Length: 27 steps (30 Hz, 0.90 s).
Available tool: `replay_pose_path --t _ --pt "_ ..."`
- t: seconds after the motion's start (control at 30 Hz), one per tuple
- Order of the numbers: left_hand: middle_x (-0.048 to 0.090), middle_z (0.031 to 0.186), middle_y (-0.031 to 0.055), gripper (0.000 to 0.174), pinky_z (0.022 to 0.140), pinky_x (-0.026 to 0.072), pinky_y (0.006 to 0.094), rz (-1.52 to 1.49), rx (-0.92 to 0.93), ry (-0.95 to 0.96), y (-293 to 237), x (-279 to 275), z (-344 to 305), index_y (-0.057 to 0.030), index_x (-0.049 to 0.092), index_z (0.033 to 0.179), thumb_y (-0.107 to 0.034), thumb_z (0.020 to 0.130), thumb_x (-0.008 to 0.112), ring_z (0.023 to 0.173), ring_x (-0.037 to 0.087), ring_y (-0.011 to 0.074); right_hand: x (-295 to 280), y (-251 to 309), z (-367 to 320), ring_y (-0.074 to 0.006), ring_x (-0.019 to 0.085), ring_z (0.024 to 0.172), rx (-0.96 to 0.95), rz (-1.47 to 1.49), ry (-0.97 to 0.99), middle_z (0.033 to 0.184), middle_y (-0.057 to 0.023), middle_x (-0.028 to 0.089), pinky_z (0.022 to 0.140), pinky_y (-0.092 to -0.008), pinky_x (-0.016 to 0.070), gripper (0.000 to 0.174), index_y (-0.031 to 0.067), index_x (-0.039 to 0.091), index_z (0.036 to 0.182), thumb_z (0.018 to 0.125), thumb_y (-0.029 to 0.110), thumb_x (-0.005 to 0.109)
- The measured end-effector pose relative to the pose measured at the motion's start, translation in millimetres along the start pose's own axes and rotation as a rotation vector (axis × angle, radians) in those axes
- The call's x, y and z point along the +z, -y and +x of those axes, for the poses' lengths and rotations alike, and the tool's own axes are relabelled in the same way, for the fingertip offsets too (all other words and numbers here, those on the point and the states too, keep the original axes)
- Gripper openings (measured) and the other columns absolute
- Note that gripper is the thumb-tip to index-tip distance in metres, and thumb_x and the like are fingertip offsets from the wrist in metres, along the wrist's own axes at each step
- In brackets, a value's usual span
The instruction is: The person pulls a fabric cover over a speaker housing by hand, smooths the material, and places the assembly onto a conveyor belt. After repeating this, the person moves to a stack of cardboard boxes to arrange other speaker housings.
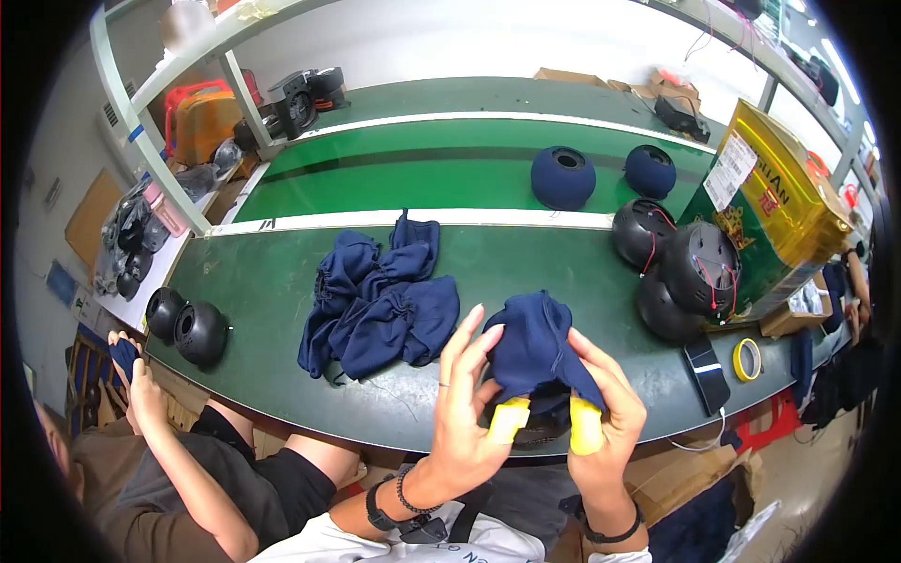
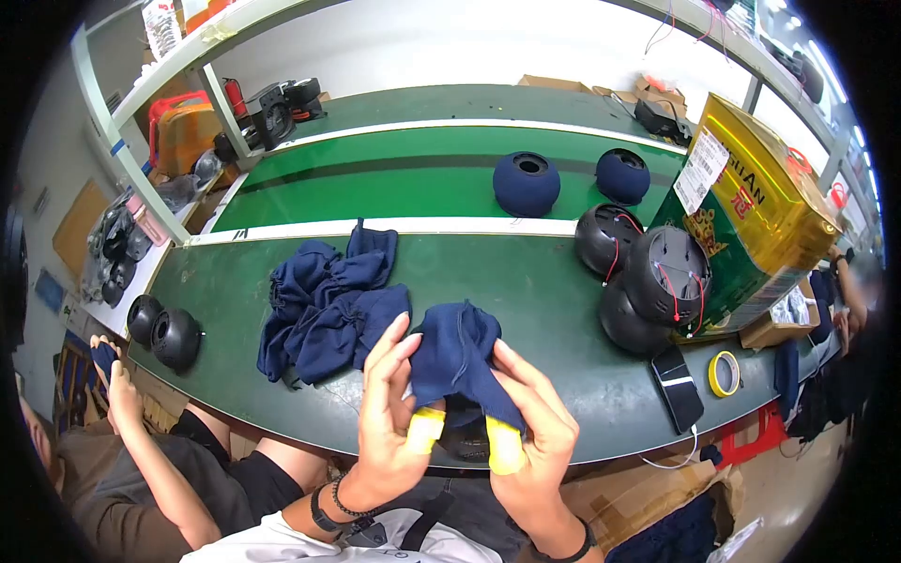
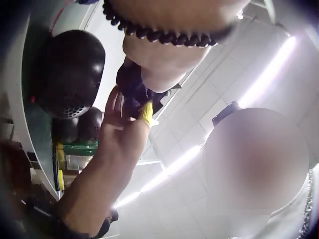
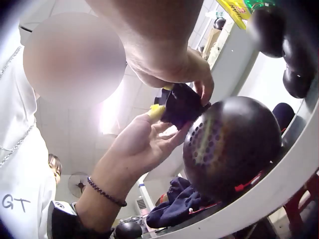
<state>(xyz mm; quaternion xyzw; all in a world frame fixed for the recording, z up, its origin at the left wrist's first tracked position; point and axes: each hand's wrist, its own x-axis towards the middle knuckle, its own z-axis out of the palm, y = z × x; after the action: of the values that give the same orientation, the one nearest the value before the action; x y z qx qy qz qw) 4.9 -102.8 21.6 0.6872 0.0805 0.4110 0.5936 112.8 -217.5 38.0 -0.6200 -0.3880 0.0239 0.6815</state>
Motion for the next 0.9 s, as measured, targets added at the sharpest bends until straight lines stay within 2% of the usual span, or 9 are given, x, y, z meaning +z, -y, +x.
replay_pose_path --t 0.2,0.27,0.33,0.43,0.5,0.63,0.77,0.87,0.9 --pt "0.026 0.166 0.0231 0.060 0.119 0.0390 0.0426 0.202 -0.019 0.108 -14.0 1.5 10.6 0.0050 0.051 0.147 0.003 0.087 0.060 0.145 0.046 0.0347 -8.0 5.7 -14.6 -0.0378 0.062 0.130 -0.002 -0.027 0.100 0.142 -0.0315 0.060 0.110 -0.0406 0.0462 0.039 -0.0095 0.071 0.121 0.097 0.021 0.066" --pt "0.040 0.160 0.0240 0.049 0.118 0.0399 0.0414 0.301 0.073 0.066 -4.7 -8.5 15.2 0.0045 0.060 0.140 -0.004 0.092 0.058 0.142 0.050 0.0333 -10.5 4.9 -17.9 -0.0359 0.058 0.135 0.093 0.229 0.040 0.143 -0.0303 0.059 0.114 -0.0421 0.0420 0.038 -0.0080 0.069 0.123 0.096 0.019 0.066" --pt "0.059 0.145 0.0210 0.045 0.117 0.0403 0.0410 -0.062 -0.183 0.056 -13.1 -9.3 17.7 0.0056 0.064 0.134 -0.012 0.094 0.054 0.137 0.056 0.0300 -18.9 -0.8 -22.0 -0.0290 0.063 0.127 0.277 0.472 -0.039 0.135 -0.0245 0.065 0.112 -0.0424 0.0448 0.035 -0.0077 0.062 0.124 0.098 0.016 0.064" --pt "0.061 0.141 0.0179 0.045 0.115 0.0434 0.0402 -0.246 -0.308 0.271 -19.9 -32.8 17.8 0.0071 0.059 0.138 -0.012 0.098 0.056 0.133 0.059 0.0277 -26.3 1.1 -18.7 -0.0224 0.066 0.112 0.464 0.827 -0.095 0.111 -0.0140 0.068 0.106 -0.0396 0.0501 0.022 -0.0002 0.056 0.111 0.101 0.018 0.062" --pt "0.064 0.136 0.0168 0.047 0.113 0.0469 0.0426 -0.637 -0.616 0.265 -25.4 -41.9 21.6 0.0076 0.056 0.140 -0.018 0.101 0.055 0.128 0.062 0.0272 -28.6 2.4 -16.7 -0.0222 0.067 0.111 0.497 0.927 -0.073 0.111 -0.0142 0.068 0.105 -0.0400 0.0505 0.022 0.0002 0.056 0.112 0.101 0.019 0.063" --pt "0.064 0.136 0.0207 0.046 0.110 0.0511 0.0468 -0.917 -0.689 0.348 -6.4 -48.9 18.8 0.0107 0.055 0.139 -0.020 0.105 0.051 0.125 0.065 0.0288 -30.3 -19.6 -30.1 -0.0256 0.069 0.105 0.560 1.118 -0.084 0.113 -0.0165 0.068 0.093 -0.0436 0.0560 0.033 0.0014 0.054 0.112 0.099 0.028 0.066" --pt "0.066 0.134 0.0225 0.045 0.108 0.0519 0.0462 -1.300 -0.802 0.338 12.4 -42.2 0.0 0.0106 0.055 0.139 -0.022 0.109 0.046 0.123 0.066 0.0313 -33.9 -2.9 -36.7 -0.0300 0.067 0.116 0.628 1.636 0.155 0.120 -0.0148 0.070 0.108 -0.0480 0.0504 0.036 0.0010 0.059 0.128 0.106 0.030 0.054" --pt "0.068 0.131 0.0209 0.046 0.106 0.0528 0.0423 -1.473 -0.739 0.327 5.7 -33.6 -7.1 0.0102 0.056 0.138 -0.026 0.111 0.046 0.120 0.068 0.0300 -42.6 -23.2 -70.5 -0.0352 0.068 0.114 0.748 1.853 0.027 0.122 -0.0203 0.070 0.105 -0.0509 0.0527 0.052 -0.0053 0.062 0.126 0.105 0.041 0.054" --pt "0.068 0.130 0.0197 0.045 0.105 0.0529 0.0409 -1.374 -0.773 0.329 4.3 -39.2 -8.5 0.0091 0.057 0.137 -0.027 0.110 0.049 0.118 0.068 0.0280 -43.4 -34.1 -75.5 -0.0364 0.068 0.114 0.664 1.593 -0.007 0.124 -0.0222 0.069 0.105 -0.0510 0.0525 0.060 -0.0072 0.063 0.126 0.103 0.048 0.054"
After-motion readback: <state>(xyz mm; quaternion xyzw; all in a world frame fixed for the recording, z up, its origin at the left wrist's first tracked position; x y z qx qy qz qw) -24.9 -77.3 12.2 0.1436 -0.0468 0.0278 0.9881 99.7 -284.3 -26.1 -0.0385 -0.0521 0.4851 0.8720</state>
